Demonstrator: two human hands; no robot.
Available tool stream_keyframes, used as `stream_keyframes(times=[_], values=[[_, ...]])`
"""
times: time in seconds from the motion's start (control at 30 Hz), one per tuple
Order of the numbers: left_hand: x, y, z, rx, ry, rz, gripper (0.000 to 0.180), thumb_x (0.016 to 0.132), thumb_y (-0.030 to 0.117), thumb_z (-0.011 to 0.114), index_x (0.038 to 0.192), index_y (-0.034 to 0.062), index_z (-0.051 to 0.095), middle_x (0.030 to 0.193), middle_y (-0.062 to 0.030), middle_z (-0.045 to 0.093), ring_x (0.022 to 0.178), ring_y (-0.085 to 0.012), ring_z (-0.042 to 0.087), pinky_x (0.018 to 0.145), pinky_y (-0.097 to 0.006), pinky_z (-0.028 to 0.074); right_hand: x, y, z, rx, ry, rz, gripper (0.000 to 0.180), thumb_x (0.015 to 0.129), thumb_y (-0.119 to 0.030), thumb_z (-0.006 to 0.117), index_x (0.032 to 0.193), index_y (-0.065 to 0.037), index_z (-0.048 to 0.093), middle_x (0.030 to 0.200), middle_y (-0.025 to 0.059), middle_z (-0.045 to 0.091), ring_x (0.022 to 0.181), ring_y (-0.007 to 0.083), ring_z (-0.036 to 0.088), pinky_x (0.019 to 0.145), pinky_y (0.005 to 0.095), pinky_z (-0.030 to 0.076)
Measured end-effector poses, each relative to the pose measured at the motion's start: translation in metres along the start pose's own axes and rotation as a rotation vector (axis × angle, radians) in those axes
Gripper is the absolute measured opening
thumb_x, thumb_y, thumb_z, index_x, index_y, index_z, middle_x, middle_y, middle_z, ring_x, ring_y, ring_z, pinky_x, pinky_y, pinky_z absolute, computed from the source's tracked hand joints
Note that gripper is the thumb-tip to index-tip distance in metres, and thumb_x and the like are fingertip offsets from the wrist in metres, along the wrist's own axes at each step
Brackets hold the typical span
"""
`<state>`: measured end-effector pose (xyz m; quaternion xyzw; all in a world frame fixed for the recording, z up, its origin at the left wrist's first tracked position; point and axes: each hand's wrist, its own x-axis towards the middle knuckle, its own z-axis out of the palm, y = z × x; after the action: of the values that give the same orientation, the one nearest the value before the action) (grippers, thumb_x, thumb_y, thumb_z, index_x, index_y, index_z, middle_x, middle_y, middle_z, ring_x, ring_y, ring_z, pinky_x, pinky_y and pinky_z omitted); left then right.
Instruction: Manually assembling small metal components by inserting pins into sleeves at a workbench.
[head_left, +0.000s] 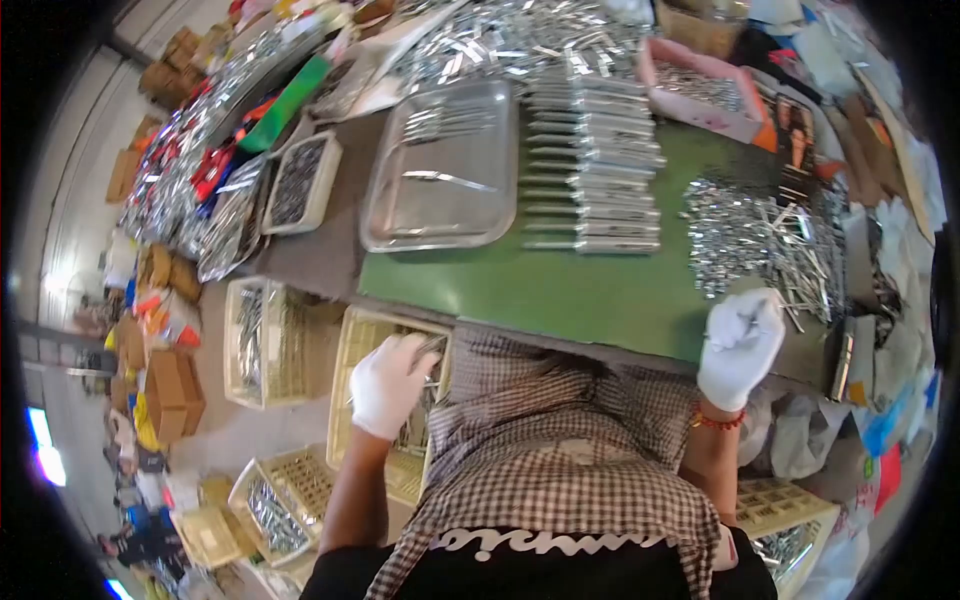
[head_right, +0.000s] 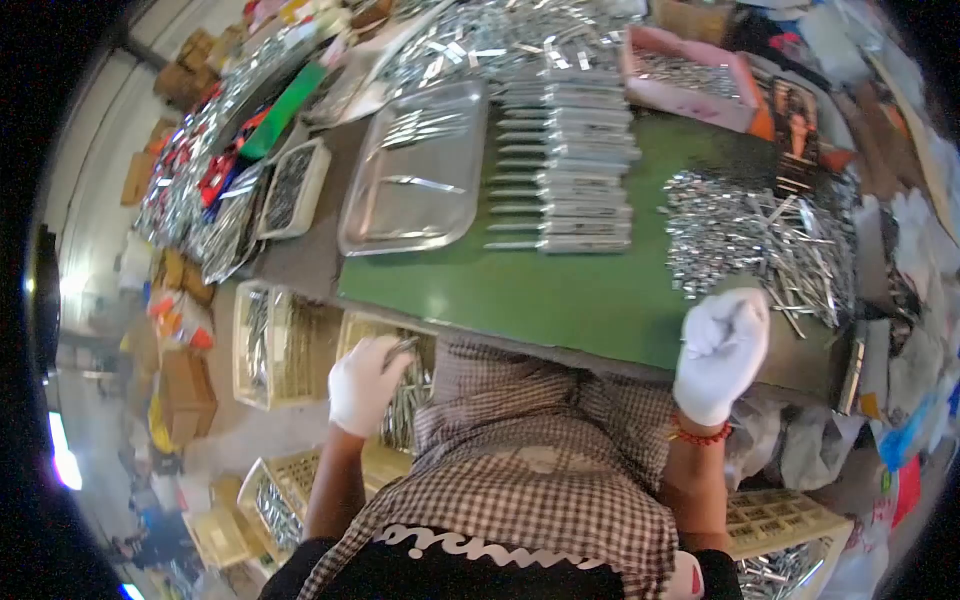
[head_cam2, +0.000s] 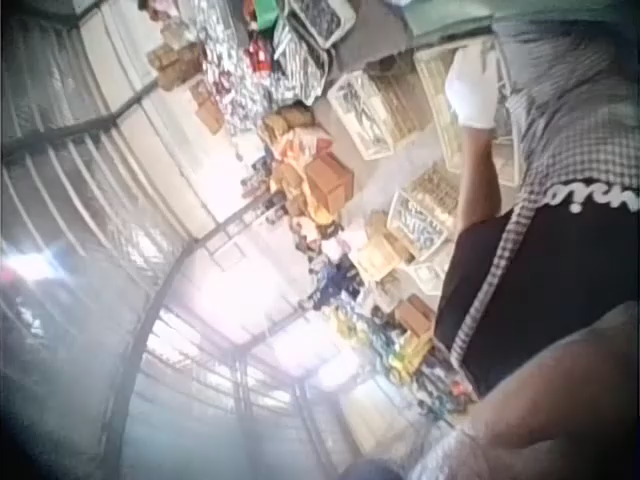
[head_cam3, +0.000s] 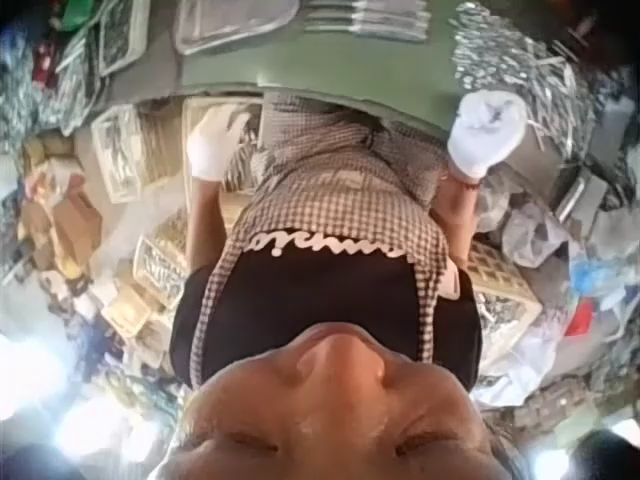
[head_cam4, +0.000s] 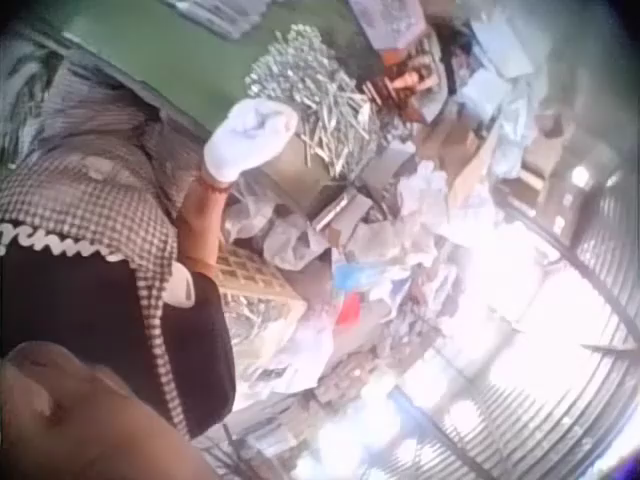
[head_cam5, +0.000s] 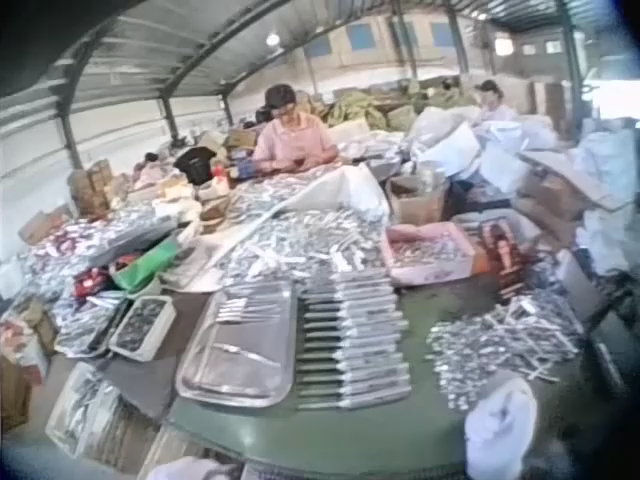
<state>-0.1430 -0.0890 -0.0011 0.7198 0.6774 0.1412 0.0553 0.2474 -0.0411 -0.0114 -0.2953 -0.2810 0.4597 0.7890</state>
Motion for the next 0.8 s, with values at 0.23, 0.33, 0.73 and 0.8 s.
stream_keyframes(times=[0.23, 0.33, 0.73, 0.8], values=[[-0.023, -0.049, -0.006, 0.363, -0.383, -0.243, 0.022, 0.092, 0.027, 0.066, 0.095, 0.0066, 0.072, 0.096, -0.0177, 0.071, 0.093, -0.0368, 0.069, 0.081, -0.049, 0.054, -0.001, 0.0, 0.012, 0.008, 0.112, 0.136, 0.021, 0.1, -0.007, 0.043, 0.081, -0.002, 0.054, 0.066, -0.0005, 0.045, 0.051, 0.0063, 0.034, 0.047, 0.024, 0.028], [0.009, 0.026, -0.02, -0.093, -0.043, 0.156, 0.019, 0.088, 0.011, 0.071, 0.106, 0.0046, 0.074, 0.099, -0.0153, 0.072, 0.09, -0.035, 0.069, 0.082, -0.044, 0.054, -0.002, -0.003, 0.015, -0.048, 0.135, 0.13, 0.021, 0.099, -0.005, 0.044, 0.081, -0.002, 0.054, 0.066, -0.0011, 0.045, 0.051, 0.0057, 0.034, 0.047, 0.0239, 0.028], [0.14, 0.171, 0.036, 0.015, 0.031, 0.621, 0.022, 0.084, 0.015, 0.075, 0.103, 0.009, 0.068, 0.103, -0.0085, 0.068, 0.097, -0.0314, 0.065, 0.085, -0.044, 0.051, -0.01, -0.014, 0.011, -0.401, -0.135, 0.084, 0.024, 0.098, -0.002, 0.048, 0.113, 0.0, 0.067, 0.1, 0.0031, 0.062, 0.081, 0.008, 0.055, 0.076, 0.025, 0.048], [0.14, 0.168, 0.04, -0.07, 0.054, 0.684, 0.02, 0.084, 0.013, 0.073, 0.102, 0.0094, 0.065, 0.098, -0.0091, 0.066, 0.093, -0.0328, 0.064, 0.082, -0.045, 0.051, -0.015, -0.016, 0.008, -0.434, -0.112, 0.067, 0.029, 0.1, -0.009, 0.046, 0.119, 0.002, 0.065, 0.098, 0.004, 0.063, 0.078, 0.0126, 0.055, 0.075, 0.0278, 0.048]])
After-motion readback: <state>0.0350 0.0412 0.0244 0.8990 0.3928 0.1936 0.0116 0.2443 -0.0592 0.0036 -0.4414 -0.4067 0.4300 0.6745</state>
